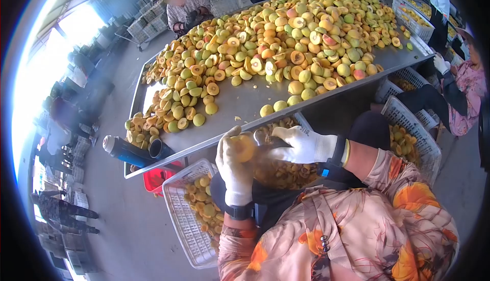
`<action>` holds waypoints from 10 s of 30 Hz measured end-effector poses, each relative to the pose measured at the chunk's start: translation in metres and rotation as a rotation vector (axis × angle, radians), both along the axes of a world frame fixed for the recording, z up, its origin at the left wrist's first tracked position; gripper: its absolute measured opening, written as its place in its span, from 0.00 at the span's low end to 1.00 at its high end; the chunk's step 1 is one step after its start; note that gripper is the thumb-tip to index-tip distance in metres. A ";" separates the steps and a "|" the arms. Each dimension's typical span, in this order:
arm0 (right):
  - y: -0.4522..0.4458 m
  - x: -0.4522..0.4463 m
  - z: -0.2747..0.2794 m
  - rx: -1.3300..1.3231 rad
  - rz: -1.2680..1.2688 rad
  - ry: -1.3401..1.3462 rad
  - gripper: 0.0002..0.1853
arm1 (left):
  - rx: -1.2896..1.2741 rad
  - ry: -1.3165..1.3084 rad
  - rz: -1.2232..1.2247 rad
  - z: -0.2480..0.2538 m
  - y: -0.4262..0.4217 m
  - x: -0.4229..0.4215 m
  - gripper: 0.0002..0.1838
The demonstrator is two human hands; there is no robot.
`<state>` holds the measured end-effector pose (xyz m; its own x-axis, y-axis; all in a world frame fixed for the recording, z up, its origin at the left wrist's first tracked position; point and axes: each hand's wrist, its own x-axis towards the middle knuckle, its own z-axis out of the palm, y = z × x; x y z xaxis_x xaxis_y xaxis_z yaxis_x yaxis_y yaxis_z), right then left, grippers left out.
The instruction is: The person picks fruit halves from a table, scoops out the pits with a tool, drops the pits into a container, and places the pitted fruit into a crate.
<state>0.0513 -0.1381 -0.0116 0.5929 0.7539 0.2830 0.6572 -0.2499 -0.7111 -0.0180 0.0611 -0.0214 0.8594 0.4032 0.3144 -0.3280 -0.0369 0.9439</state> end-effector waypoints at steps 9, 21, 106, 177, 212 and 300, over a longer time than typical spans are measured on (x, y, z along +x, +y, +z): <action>0.023 -0.031 0.012 0.008 -0.011 -0.003 0.16 | -0.283 -0.019 -0.027 0.011 -0.015 -0.012 0.26; 0.029 -0.032 0.011 0.074 0.091 0.071 0.12 | -0.264 0.003 0.054 0.021 -0.017 -0.009 0.22; 0.007 0.040 -0.033 -0.055 -0.167 0.263 0.22 | -0.601 0.268 -0.552 -0.032 0.097 0.136 0.33; -0.022 0.066 -0.094 -0.504 0.149 0.488 0.14 | 0.655 0.697 0.059 -0.090 0.192 0.284 0.31; -0.013 -0.013 0.007 0.251 0.313 0.852 0.16 | 0.004 -0.042 -0.065 0.037 -0.061 0.032 0.27; -0.003 -0.021 0.023 0.057 0.314 0.562 0.20 | -0.079 -0.078 -0.126 0.039 -0.038 0.005 0.20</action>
